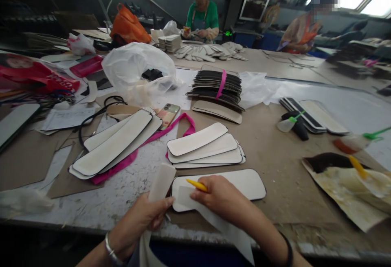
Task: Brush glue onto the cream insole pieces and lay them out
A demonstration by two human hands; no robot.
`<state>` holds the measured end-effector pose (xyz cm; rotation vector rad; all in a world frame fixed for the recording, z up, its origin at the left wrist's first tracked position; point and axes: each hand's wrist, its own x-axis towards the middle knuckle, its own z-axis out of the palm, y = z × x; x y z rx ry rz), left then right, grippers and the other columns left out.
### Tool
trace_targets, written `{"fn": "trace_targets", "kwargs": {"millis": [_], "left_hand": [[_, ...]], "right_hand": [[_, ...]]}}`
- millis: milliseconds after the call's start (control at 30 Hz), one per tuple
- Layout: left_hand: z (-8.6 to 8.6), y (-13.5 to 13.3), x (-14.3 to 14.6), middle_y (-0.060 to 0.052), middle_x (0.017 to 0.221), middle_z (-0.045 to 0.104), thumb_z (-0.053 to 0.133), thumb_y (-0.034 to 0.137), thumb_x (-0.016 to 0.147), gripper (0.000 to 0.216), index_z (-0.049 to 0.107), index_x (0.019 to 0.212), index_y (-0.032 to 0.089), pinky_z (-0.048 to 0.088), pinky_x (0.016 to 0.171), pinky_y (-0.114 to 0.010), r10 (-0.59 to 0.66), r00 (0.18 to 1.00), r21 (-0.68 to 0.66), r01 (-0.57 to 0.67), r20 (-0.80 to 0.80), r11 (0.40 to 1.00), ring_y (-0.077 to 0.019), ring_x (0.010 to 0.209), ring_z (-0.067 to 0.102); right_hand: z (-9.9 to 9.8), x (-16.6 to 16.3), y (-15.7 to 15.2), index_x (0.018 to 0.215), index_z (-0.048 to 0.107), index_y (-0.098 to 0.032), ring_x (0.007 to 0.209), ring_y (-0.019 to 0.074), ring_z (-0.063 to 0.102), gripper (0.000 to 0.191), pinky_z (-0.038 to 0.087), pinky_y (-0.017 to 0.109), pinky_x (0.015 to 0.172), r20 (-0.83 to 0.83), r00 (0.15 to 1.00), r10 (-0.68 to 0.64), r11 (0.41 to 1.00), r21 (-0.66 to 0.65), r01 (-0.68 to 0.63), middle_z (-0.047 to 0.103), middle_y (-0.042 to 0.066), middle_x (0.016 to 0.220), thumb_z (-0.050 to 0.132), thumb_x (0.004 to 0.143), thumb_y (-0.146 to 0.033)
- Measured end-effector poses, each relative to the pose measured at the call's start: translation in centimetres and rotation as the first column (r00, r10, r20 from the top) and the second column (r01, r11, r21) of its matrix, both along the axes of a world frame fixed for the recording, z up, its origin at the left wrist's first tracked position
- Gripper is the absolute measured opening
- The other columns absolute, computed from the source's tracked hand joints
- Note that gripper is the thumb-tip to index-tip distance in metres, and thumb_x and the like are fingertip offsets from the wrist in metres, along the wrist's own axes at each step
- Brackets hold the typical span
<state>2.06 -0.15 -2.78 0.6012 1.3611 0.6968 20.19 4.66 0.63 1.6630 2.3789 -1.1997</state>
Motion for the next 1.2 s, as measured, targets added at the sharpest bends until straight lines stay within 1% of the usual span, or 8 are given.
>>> {"fn": "trace_targets", "kwargs": {"millis": [233, 467, 667, 733, 833, 1000, 1100, 1200], "left_hand": [[0.3, 0.8, -0.2, 0.008, 0.032, 0.037, 0.062, 0.034, 0.058, 0.026, 0.044, 0.049, 0.018, 0.018, 0.037, -0.02, -0.02, 0.999, -0.043, 0.019, -0.036, 0.999, -0.0045, 0.032, 0.028], [-0.4, 1.1, -0.3, 0.007, 0.033, 0.042, 0.063, 0.036, 0.058, 0.024, 0.049, 0.056, 0.016, 0.022, 0.036, -0.02, -0.051, 0.992, -0.086, 0.041, -0.113, 0.995, -0.0062, 0.033, 0.034], [-0.4, 1.5, 0.2, 0.007, 0.029, 0.04, 0.061, 0.04, 0.059, 0.028, 0.048, 0.051, 0.017, 0.021, 0.036, -0.02, -0.087, 0.977, -0.03, 0.083, -0.196, 0.996, -0.0066, 0.03, 0.032], [-0.4, 1.5, 0.4, 0.008, 0.029, 0.039, 0.061, 0.039, 0.059, 0.026, 0.047, 0.052, 0.017, 0.02, 0.036, -0.02, -0.084, 0.971, -0.018, 0.082, -0.226, 0.996, -0.0062, 0.03, 0.031], [-0.7, 1.3, 0.5, 0.008, 0.028, 0.038, 0.061, 0.042, 0.058, 0.029, 0.046, 0.053, 0.018, 0.017, 0.036, -0.019, -0.067, 0.964, -0.015, 0.065, -0.256, 0.998, -0.0058, 0.03, 0.029], [-1.2, 1.0, 0.6, 0.007, 0.024, 0.038, 0.06, 0.044, 0.057, 0.03, 0.045, 0.051, 0.019, 0.018, 0.036, -0.02, -0.04, 0.949, 0.015, 0.047, -0.314, 0.999, -0.0062, 0.028, 0.028], [-1.3, 0.9, 0.8, 0.007, 0.022, 0.038, 0.058, 0.044, 0.058, 0.029, 0.044, 0.048, 0.02, 0.02, 0.035, -0.021, -0.043, 0.934, 0.028, 0.057, -0.355, 0.998, -0.0069, 0.026, 0.029], [-1.3, 0.8, 0.9, 0.006, 0.021, 0.038, 0.058, 0.045, 0.057, 0.03, 0.045, 0.047, 0.02, 0.02, 0.034, -0.022, -0.046, 0.923, 0.035, 0.064, -0.382, 0.997, -0.0071, 0.025, 0.028]], "right_hand": [[-0.7, -1.7, 1.5, 0.069, 0.06, -0.02, 0.056, 0.0153, 0.055, 0.014, 0.027, 0.022, 0.047, 0.255, 0.96, 0.119, 0.986, 0.079, -0.144, 0.064, 0.002, 0.065, 0.053, 0.076, -0.03], [-0.7, -2.1, 1.9, 0.073, 0.063, -0.02, 0.063, 0.021, 0.059, 0.015, 0.023, 0.024, 0.047, 0.304, 0.937, 0.173, 0.971, 0.105, -0.213, 0.067, 0.007, 0.07, 0.052, 0.075, -0.029], [-0.4, -2.5, 1.5, 0.074, 0.064, -0.02, 0.067, 0.0227, 0.061, 0.02, 0.029, 0.025, 0.049, 0.333, 0.928, 0.166, 0.972, 0.106, -0.211, 0.067, 0.008, 0.072, 0.051, 0.076, -0.034], [-0.2, -1.5, 1.0, 0.075, 0.064, -0.02, 0.069, 0.023, 0.061, 0.019, 0.031, 0.025, 0.051, 0.346, 0.928, 0.141, 0.977, 0.105, -0.187, 0.067, 0.007, 0.073, 0.051, 0.075, -0.035], [0.2, 2.3, -0.2, 0.074, 0.062, -0.02, 0.071, 0.0219, 0.06, 0.018, 0.035, 0.026, 0.055, 0.384, 0.921, 0.068, 0.989, 0.097, -0.114, 0.066, 0.006, 0.076, 0.05, 0.077, -0.033], [0.1, 9.7, -1.8, 0.084, 0.057, -0.019, 0.076, 0.0189, 0.059, 0.024, 0.039, 0.026, 0.065, 0.439, 0.867, -0.235, 0.969, 0.181, 0.171, 0.063, 0.006, 0.085, 0.037, 0.084, -0.033], [-0.5, 11.0, -2.0, 0.087, 0.056, -0.021, 0.079, 0.0194, 0.059, 0.027, 0.038, 0.026, 0.065, 0.481, 0.819, -0.312, 0.945, 0.249, 0.214, 0.064, 0.006, 0.085, 0.034, 0.086, -0.036], [-0.7, 10.3, -1.7, 0.083, 0.055, -0.022, 0.078, 0.0219, 0.06, 0.026, 0.037, 0.028, 0.062, 0.522, 0.78, -0.346, 0.932, 0.288, 0.221, 0.065, 0.007, 0.084, 0.035, 0.085, -0.038]]}}
